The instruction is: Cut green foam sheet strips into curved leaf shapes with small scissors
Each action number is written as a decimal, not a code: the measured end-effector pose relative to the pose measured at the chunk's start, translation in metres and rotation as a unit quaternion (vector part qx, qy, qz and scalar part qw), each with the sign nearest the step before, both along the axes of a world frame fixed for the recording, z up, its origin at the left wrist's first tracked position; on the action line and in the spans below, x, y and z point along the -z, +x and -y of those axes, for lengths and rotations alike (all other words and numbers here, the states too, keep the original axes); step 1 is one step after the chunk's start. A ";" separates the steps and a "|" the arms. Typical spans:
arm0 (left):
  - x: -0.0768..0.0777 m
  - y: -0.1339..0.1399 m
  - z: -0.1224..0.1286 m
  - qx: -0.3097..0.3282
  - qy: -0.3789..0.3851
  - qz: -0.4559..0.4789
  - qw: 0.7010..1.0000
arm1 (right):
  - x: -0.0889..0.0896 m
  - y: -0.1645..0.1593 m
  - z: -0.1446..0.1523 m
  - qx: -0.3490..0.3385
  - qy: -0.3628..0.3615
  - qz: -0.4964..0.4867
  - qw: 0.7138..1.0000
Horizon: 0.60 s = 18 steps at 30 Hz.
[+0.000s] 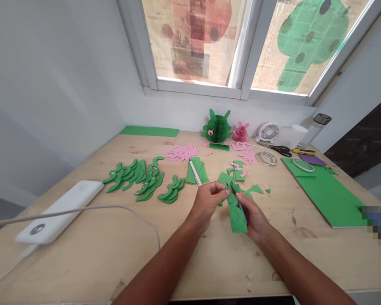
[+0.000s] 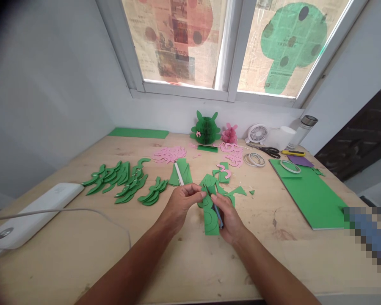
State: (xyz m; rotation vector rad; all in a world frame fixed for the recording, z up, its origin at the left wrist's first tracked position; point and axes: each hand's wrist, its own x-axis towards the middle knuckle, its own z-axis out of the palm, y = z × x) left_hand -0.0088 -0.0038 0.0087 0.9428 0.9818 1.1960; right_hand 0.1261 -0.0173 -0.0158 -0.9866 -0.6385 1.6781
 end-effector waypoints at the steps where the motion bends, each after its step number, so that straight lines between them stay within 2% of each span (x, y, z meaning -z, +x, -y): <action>1: 0.000 0.000 0.000 0.001 0.000 0.000 1.000 | 0.000 0.000 0.000 0.000 0.000 -0.003 1.000; 18: 0.000 -0.001 -0.001 -0.008 -0.009 0.007 1.000 | -0.002 0.001 0.000 -0.004 0.000 0.014 1.000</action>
